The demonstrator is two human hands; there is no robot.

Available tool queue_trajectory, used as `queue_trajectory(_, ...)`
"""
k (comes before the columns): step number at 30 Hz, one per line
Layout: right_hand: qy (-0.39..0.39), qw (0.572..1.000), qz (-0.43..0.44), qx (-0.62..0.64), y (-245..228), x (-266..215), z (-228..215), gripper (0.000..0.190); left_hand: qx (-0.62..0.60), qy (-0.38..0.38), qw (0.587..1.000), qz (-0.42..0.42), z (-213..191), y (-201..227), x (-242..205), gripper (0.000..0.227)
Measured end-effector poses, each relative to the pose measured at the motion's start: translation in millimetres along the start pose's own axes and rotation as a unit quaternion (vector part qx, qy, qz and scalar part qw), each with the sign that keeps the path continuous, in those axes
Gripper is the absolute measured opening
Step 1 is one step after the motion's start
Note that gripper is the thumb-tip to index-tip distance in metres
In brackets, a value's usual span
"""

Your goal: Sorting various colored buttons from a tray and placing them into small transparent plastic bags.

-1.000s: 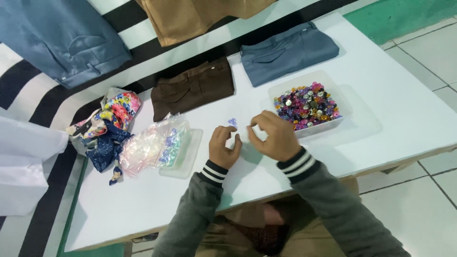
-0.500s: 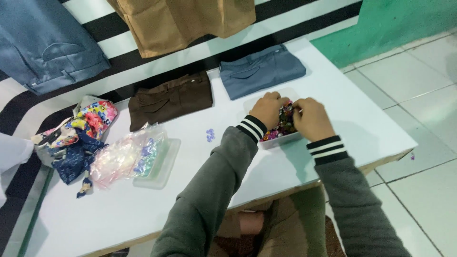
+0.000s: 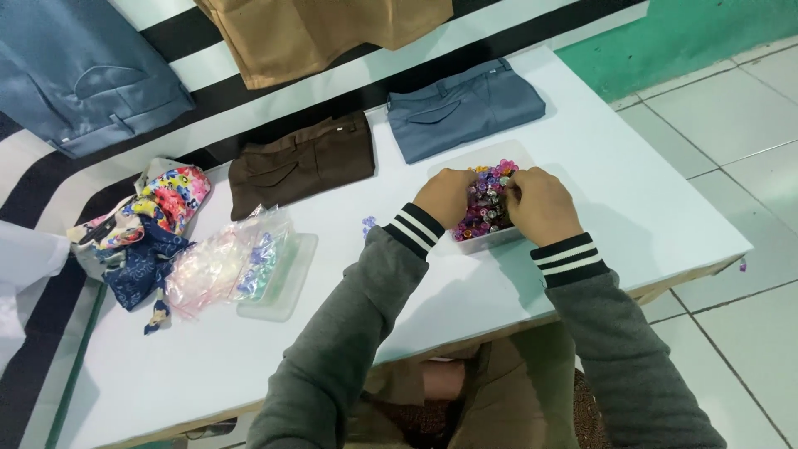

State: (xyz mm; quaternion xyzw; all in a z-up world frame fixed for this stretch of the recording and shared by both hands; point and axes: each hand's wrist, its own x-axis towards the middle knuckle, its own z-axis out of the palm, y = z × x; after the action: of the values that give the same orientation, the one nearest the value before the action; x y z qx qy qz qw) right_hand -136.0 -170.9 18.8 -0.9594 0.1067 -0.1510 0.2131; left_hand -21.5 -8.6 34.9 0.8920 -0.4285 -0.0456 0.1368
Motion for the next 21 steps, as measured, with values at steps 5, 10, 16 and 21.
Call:
queue_trajectory(5,-0.026,0.999,-0.015,-0.024,-6,8,-4,0.023,-0.021,0.01,1.0,0.021,20,-18,13,0.039)
queue_trajectory(10,-0.065,0.996,-0.05,0.017,-53,9,-29,0.032,-0.026,0.037,0.999,0.019,16,-10,3,0.04)
queue_trajectory(16,-0.09,0.994,-0.067,0.011,-36,30,24,0.031,0.062,0.068,0.995,0.046,15,-12,-7,0.04)
queue_trajectory(21,-0.001,0.998,-0.038,0.055,-10,42,40,0.018,0.146,0.125,0.98,0.046,14,-12,-17,0.032)
